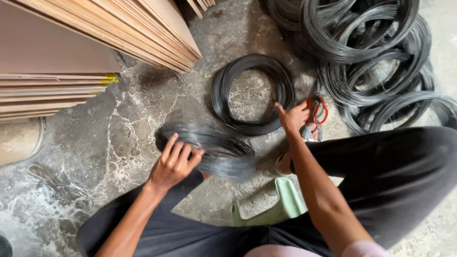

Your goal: The person sits on the floor and coils a length of grey wire into a circular bundle by hand. They repeatedly lift the formed coil and hang it on a hook attached to a hanging scale to check its weight, then return to the floor to continue coiling more wire.

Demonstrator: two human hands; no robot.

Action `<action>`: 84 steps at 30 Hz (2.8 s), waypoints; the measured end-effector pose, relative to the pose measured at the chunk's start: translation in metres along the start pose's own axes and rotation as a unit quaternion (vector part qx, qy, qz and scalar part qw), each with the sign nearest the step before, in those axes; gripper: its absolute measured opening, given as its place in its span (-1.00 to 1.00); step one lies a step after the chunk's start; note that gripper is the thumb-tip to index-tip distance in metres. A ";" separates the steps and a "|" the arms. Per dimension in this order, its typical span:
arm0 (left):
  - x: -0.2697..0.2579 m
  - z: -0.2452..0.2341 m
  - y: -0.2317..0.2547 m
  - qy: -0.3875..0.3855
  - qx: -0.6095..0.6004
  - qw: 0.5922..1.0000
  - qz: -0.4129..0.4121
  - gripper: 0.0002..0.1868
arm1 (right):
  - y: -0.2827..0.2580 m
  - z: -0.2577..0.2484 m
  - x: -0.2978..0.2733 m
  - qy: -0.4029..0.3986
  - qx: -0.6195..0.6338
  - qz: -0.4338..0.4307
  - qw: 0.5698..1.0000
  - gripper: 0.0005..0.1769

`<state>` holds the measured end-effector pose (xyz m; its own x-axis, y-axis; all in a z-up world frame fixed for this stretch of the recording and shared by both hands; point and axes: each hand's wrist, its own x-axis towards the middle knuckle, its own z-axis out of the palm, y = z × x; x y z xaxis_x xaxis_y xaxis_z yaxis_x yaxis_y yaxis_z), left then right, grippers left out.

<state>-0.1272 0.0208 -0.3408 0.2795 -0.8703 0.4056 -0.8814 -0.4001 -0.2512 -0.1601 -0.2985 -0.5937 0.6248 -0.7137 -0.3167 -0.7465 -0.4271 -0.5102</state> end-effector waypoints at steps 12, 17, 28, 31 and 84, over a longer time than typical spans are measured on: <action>-0.012 0.038 0.001 -0.039 -0.086 0.995 0.036 -0.91 | -0.081 -0.050 -0.058 -0.002 0.256 -0.174 0.951 -0.84; -0.018 0.060 -0.002 -0.038 -0.075 0.995 0.055 -0.90 | -0.117 -0.079 -0.131 -0.254 0.281 -0.216 0.900 -0.79; -0.014 0.074 0.003 -0.046 0.015 0.998 -0.045 -0.63 | -0.118 -0.076 -0.156 -0.376 0.233 -0.350 0.826 -0.78; -0.010 0.066 0.006 -0.104 0.016 0.994 -0.005 -0.81 | -0.125 -0.087 -0.153 -0.420 0.228 -0.366 0.799 -0.74; -0.023 0.060 0.003 -0.111 -0.055 0.992 -0.016 -0.79 | -0.129 -0.068 -0.180 -0.320 0.270 -0.350 0.838 -0.88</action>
<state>-0.1136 0.0227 -0.4038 0.3745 -0.9044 0.2046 -0.9036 -0.4055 -0.1385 -0.1917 -0.1529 -0.4161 0.9902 0.1236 -0.0649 -0.0419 -0.1807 -0.9826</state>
